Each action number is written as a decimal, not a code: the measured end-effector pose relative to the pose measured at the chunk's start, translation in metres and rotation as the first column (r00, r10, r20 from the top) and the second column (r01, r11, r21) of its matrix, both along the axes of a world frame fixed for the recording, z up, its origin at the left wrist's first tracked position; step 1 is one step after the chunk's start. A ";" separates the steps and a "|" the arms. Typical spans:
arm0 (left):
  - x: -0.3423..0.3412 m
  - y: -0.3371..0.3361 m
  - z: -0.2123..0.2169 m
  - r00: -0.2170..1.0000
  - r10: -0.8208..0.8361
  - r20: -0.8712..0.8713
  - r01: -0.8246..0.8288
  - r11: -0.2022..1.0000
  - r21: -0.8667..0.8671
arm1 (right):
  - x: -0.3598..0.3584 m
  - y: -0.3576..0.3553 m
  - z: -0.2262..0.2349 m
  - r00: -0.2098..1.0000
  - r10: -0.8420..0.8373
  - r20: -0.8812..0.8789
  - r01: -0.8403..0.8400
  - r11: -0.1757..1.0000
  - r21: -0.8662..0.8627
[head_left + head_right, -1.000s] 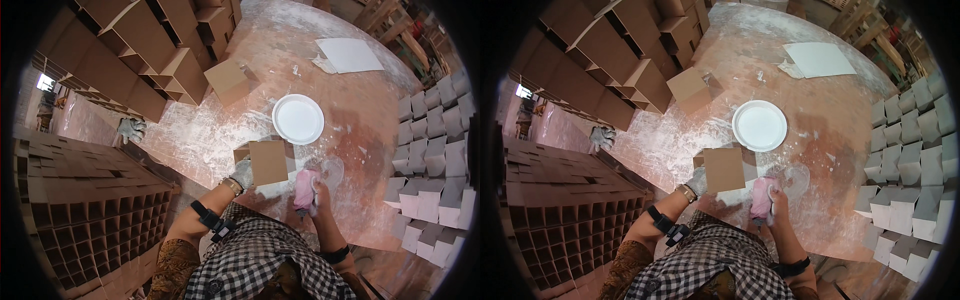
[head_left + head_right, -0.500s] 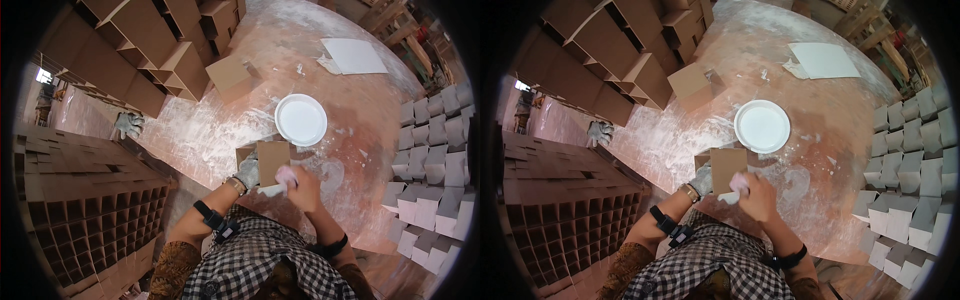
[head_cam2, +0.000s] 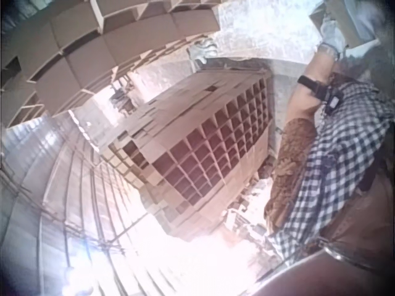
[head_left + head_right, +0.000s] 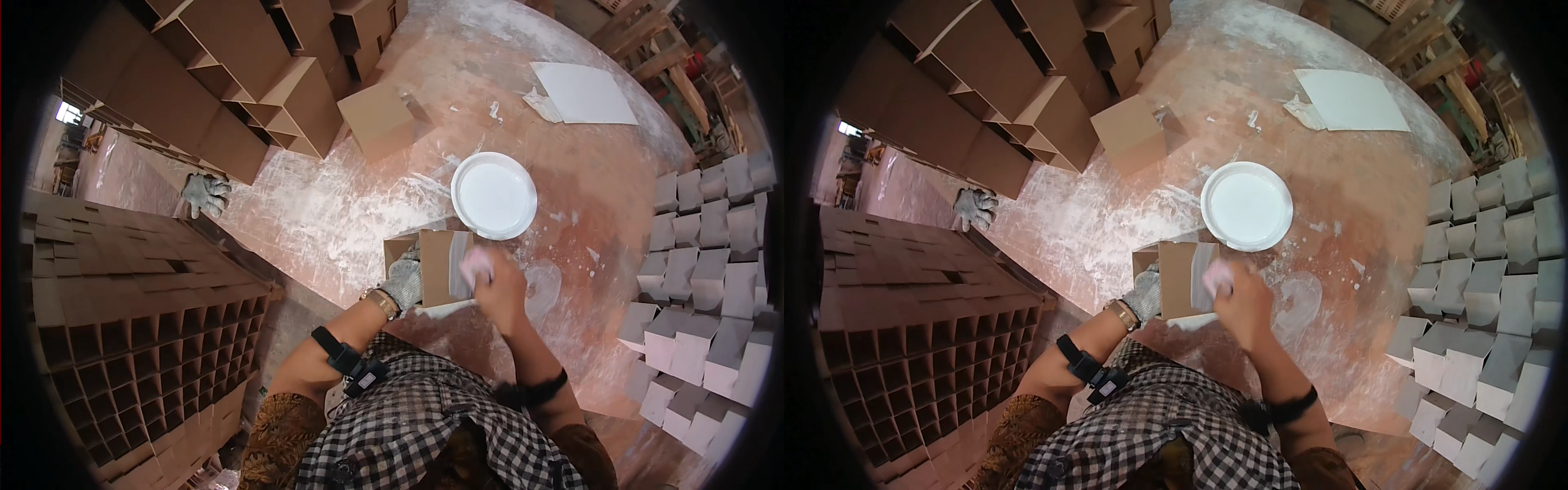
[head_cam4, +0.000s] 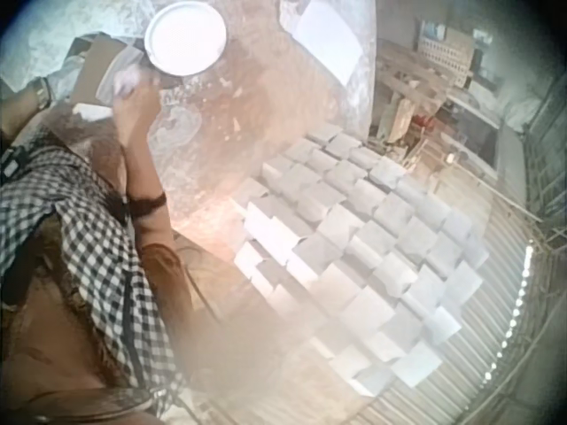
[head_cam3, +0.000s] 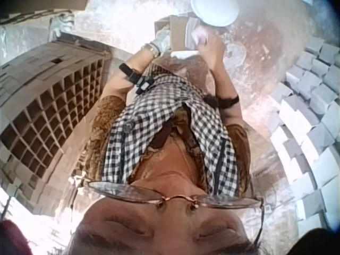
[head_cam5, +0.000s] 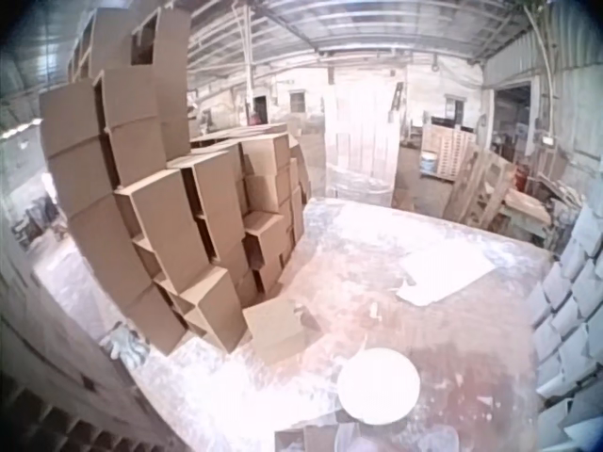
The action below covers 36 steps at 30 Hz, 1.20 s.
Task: The recorder cleans a wooden box component by wiping all its surfaces and edges with a pink cloth.
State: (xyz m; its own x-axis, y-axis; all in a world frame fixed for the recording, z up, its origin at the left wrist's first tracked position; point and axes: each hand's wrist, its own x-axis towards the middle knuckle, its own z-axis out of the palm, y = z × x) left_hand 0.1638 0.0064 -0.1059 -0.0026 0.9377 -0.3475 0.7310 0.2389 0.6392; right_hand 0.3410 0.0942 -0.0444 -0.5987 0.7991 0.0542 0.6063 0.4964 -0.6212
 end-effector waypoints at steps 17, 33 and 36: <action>0.009 -0.004 -0.009 0.988 0.140 -0.071 -0.116 0.956 0.270 | -0.032 0.012 0.004 0.988 0.026 -0.151 0.010 0.973 0.229; 0.013 -0.003 -0.033 0.986 0.126 0.105 -0.155 0.928 0.339 | -0.007 -0.049 0.051 0.976 0.210 -0.051 -0.211 0.977 -0.016; 0.014 0.006 -0.042 0.946 0.169 0.276 -0.229 0.952 0.202 | -0.035 -0.019 0.050 0.985 0.157 0.067 -0.156 0.987 -0.020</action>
State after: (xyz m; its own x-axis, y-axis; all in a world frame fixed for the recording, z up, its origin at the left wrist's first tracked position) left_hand 0.1779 0.0128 -0.1482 -0.1376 0.9809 -0.1374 0.4912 0.1881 0.8505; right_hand 0.3063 0.0756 0.0056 -0.7187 0.6954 -0.0019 0.5627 0.5800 -0.5890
